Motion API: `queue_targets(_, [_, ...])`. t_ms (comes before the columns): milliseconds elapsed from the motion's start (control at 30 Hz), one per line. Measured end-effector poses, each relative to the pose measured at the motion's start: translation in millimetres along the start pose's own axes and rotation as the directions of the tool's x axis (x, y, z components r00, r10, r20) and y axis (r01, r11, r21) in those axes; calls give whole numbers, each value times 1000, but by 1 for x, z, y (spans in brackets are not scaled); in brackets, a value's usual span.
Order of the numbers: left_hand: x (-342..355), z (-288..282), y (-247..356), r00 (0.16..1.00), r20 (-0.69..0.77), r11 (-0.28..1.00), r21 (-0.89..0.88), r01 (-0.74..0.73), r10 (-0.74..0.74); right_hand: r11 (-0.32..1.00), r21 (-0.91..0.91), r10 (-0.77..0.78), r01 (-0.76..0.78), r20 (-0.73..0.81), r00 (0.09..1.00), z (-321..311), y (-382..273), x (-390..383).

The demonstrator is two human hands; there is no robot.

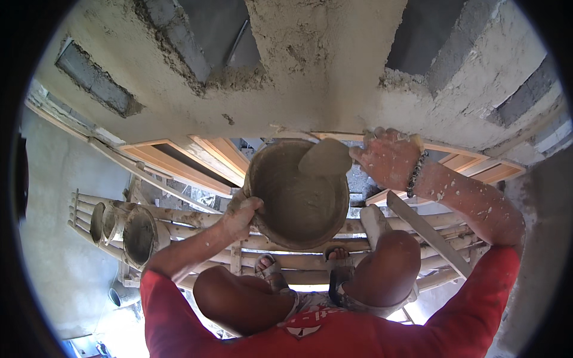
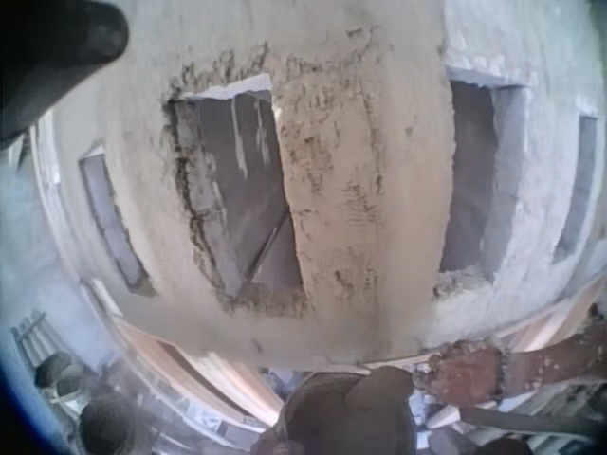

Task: The person applies wet plaster from a bucket onto a wall using a trowel and then smooths the surface with a long wooden board.

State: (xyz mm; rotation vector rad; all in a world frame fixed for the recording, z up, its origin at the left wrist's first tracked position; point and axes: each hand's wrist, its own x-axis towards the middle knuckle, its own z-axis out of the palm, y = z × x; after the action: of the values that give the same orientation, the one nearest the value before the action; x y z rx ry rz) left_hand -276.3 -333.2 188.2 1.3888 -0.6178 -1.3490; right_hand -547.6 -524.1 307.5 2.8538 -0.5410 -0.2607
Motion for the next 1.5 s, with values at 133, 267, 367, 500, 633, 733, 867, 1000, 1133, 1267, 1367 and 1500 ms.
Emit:
queue_targets(133, [-13,15,40,998,-13,997,31,67,-67,997,55,50,-62,187,981,-12,-19,16])
queue_targets(267, [-27,40,72,992,-9,992,-40,124,-124,949,315,-116,-3,356,927,-2,-36,17])
queue_targets(367, [-35,45,73,995,-20,994,-49,94,-95,802,595,-228,60,212,950,30,-43,8])
queue_targets(500, [-32,28,63,1000,-16,1000,0,20,-20,669,744,-140,0,126,982,33,-33,-17])
queue_targets(633, [-38,32,62,999,-27,999,-27,27,-28,702,712,-31,14,11,999,33,-25,-29])
queue_targets(733, [-39,35,64,999,5,999,17,45,-45,729,684,12,8,-25,1000,18,-21,-31])
queue_targets(867, [-39,36,53,1000,-13,997,-74,-22,21,860,510,5,9,-27,1000,-1,-12,-27])
queue_targets(1000, [-41,41,53,996,-58,995,-66,-78,74,801,595,4,-68,107,994,-37,2,-26])
queue_targets(1133, [-50,43,57,992,-119,976,-217,23,-50,771,631,-29,-81,162,986,-87,14,-25])
queue_targets(1267, [-63,31,48,989,-144,979,-206,-6,-24,739,674,-129,-25,178,976,-142,24,-22])
queue_targets(1367, [-69,22,37,979,-184,976,-213,44,-84,663,746,-225,61,121,967,-161,32,-12])
queue_targets(1500, [-78,20,39,967,-191,964,-236,122,-169,754,656,-71,18,55,996,-133,58,10])
